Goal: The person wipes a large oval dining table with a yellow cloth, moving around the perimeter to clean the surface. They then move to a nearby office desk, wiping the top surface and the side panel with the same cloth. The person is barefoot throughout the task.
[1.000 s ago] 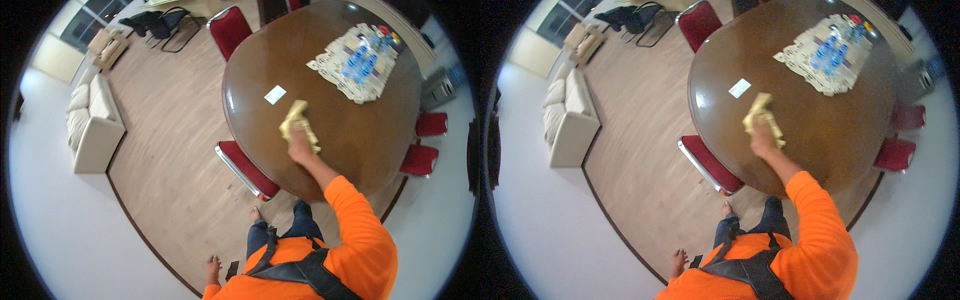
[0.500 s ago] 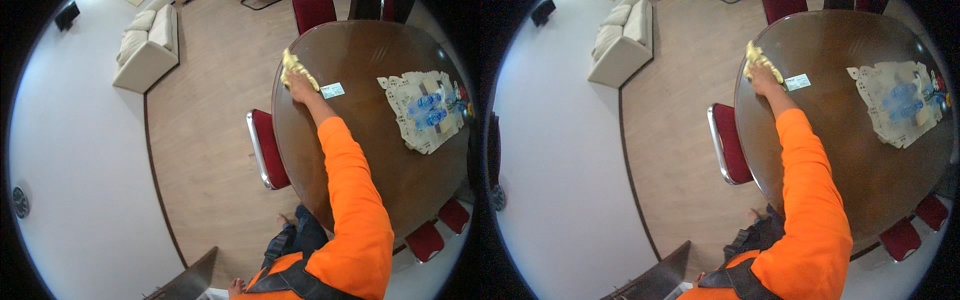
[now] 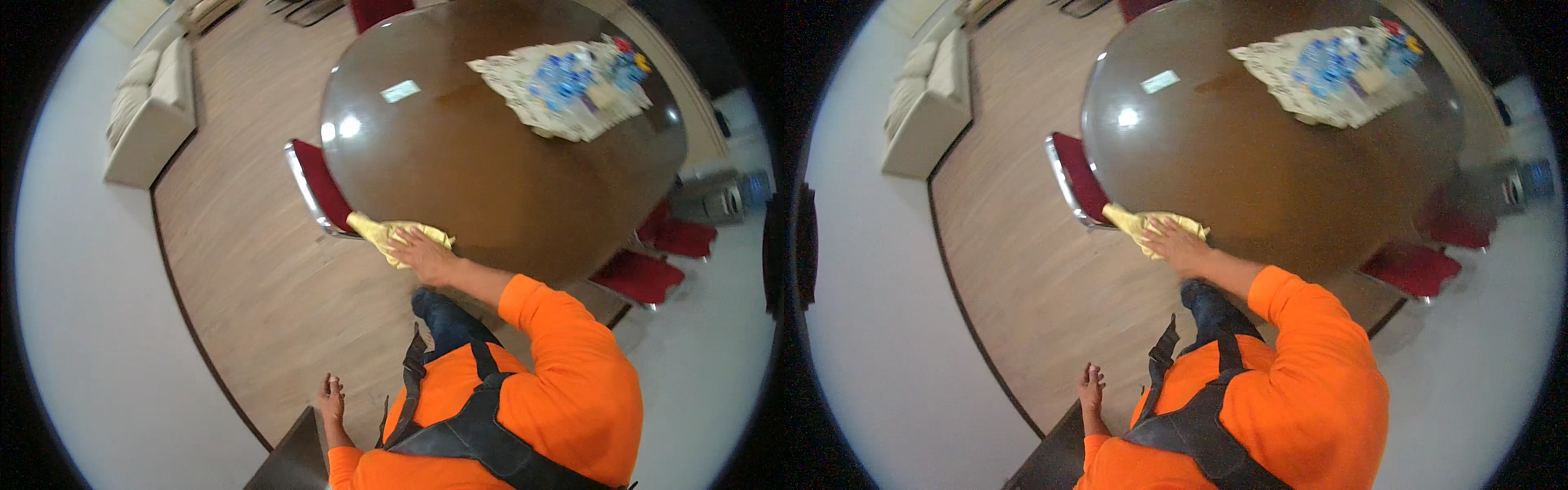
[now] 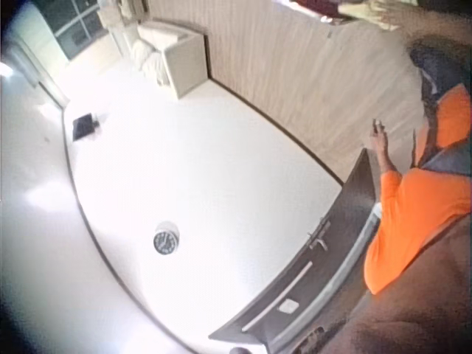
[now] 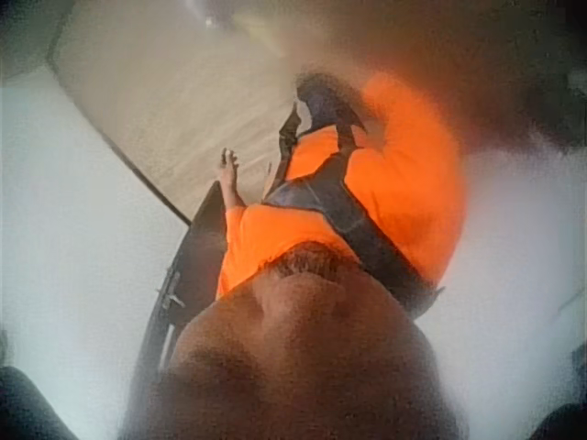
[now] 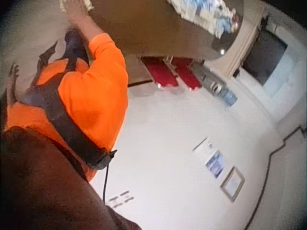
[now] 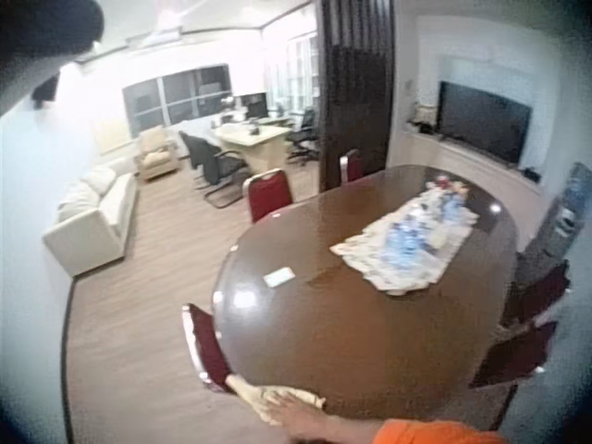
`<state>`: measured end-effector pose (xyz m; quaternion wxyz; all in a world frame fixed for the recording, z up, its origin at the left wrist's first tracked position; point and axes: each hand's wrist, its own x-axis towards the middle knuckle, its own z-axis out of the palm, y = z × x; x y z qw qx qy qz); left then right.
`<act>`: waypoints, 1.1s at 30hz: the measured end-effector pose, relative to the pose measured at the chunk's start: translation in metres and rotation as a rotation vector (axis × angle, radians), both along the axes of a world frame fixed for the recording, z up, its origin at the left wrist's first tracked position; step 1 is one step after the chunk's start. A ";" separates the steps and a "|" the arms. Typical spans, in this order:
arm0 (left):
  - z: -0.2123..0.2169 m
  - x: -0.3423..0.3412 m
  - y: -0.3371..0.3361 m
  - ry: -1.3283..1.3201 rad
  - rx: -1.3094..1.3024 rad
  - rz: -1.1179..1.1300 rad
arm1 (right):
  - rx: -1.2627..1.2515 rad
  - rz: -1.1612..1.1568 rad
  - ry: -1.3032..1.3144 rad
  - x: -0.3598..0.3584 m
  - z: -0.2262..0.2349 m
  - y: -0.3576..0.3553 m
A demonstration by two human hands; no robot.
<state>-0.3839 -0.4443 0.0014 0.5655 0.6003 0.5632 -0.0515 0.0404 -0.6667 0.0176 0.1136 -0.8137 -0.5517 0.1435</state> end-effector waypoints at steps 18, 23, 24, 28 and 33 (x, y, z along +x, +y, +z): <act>-0.144 -0.164 -0.168 -0.040 -0.083 -0.324 | 0.251 -0.996 0.054 -0.062 -0.012 -0.184; -0.054 -0.071 -0.189 0.025 -0.076 -0.203 | 0.080 -0.420 -0.070 -0.055 0.000 -0.177; -0.049 -0.062 -0.185 0.004 -0.062 -0.168 | 0.072 -0.372 -0.069 -0.042 0.004 -0.177; -0.037 -0.017 -0.179 -0.035 0.025 -0.138 | 0.031 -0.230 -0.048 0.023 0.026 -0.200; -0.022 0.075 -0.215 -0.054 0.255 -0.207 | 0.135 -0.338 -0.060 0.142 -0.007 -0.238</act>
